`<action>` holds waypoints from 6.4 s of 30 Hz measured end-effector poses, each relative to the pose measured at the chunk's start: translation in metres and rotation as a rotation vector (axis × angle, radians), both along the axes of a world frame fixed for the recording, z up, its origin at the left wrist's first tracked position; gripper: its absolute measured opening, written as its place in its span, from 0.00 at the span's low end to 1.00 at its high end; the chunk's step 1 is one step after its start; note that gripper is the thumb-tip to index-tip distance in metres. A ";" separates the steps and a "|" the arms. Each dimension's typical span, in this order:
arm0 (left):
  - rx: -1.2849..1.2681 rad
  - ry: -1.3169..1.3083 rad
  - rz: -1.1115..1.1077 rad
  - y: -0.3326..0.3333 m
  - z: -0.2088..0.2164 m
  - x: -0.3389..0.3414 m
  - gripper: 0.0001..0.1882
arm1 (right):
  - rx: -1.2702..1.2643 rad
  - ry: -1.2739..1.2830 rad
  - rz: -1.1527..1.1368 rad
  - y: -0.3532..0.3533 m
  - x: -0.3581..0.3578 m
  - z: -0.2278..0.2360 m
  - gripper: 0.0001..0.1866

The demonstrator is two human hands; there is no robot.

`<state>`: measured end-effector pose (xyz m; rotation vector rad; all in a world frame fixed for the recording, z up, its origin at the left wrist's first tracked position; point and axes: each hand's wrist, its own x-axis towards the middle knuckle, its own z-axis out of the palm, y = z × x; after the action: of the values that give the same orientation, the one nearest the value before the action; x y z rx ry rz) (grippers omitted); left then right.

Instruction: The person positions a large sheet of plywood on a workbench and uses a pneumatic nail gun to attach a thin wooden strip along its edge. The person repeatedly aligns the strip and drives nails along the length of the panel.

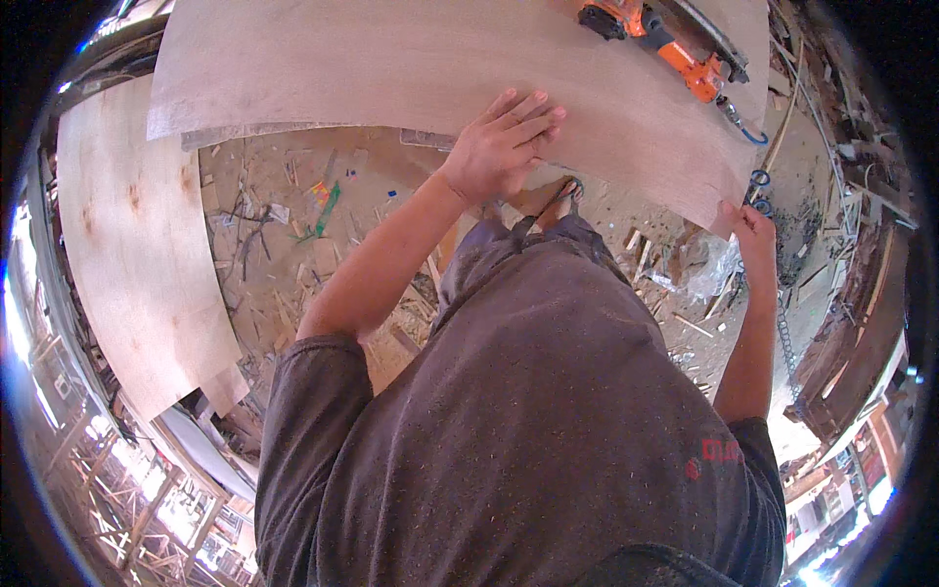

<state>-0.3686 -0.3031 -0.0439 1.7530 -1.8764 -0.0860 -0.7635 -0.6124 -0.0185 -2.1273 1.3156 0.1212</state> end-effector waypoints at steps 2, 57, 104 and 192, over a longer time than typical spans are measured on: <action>0.005 0.018 0.009 0.003 0.001 0.000 0.25 | -0.167 0.245 0.112 -0.003 0.024 0.029 0.23; -0.150 0.045 -0.009 -0.008 -0.025 -0.003 0.19 | 0.032 -0.056 0.267 0.181 0.207 0.126 0.19; -0.062 0.061 0.299 0.103 -0.015 0.113 0.23 | 0.152 -0.062 0.144 0.212 0.258 0.125 0.25; -0.440 2.145 1.099 -0.208 0.043 -0.040 0.21 | -0.016 -0.330 0.101 0.046 0.228 0.054 0.22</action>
<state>-0.4084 -0.5111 -0.0009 0.9523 0.5712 -0.6714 -0.5351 -0.5665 0.0355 -2.1175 1.0199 -0.1921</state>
